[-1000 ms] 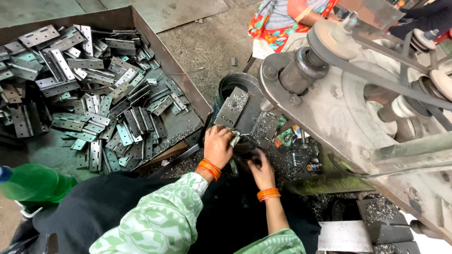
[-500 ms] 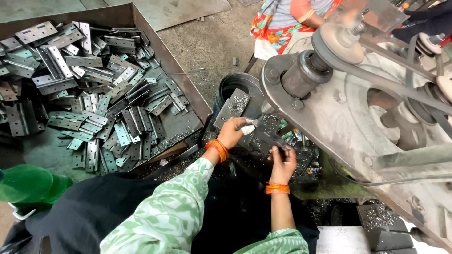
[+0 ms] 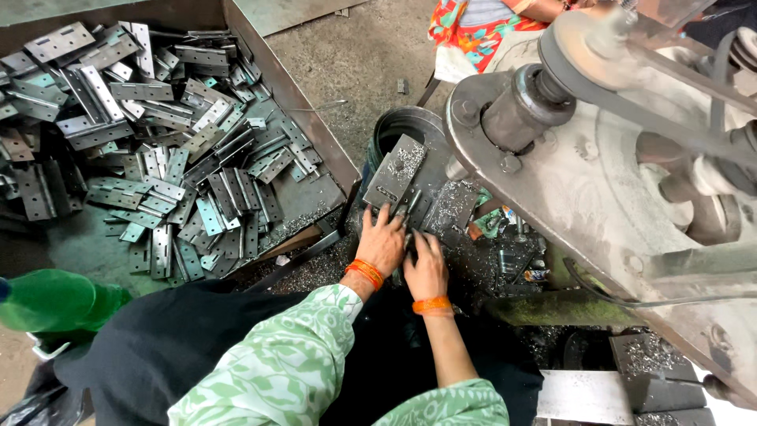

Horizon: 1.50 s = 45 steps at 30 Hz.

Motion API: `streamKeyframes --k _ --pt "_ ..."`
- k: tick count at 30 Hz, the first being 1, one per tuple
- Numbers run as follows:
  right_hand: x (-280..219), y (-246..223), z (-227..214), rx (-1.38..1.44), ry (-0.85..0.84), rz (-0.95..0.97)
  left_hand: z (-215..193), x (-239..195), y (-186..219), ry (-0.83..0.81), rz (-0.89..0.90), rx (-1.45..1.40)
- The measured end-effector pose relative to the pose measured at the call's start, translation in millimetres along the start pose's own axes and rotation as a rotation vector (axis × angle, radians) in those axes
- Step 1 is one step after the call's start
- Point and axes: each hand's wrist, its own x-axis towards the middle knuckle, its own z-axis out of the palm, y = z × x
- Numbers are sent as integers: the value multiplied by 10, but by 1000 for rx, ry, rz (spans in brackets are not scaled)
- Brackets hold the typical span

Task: The person picks up metal L-brackets one by one from a tray and positions them under a vertical drill press to drill holes through the metal.

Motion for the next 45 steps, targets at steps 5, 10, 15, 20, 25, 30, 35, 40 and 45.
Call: streamKeyframes --k 5,10,15,20,25,30,35,40,45 --pt "-462 -206 -475 -9 -267 171 214 179 7 41 -24 16" --pt "-801 -335 -422 -161 -604 315 162 335 32 -46 -48 81" --pt "-1117 -132 -20 -100 -505 428 94 394 37 -48 -49 96" --pt "-1486 110 369 137 -220 228 184 353 41 33 -51 102" --pt "-1328 105 211 36 -427 354 233 329 35 9 -37 83" --pt "-967 0 -129 -93 -564 334 280 335 -9 -24 -31 107" --pt "-1097 78 62 -88 -541 403 268 364 -9 -16 -32 98" --pt "-1676 178 563 59 -342 355 279 371 -29 11 -33 103" --pt "-1508 176 436 94 -397 350 320 289 -23 96 -42 14"
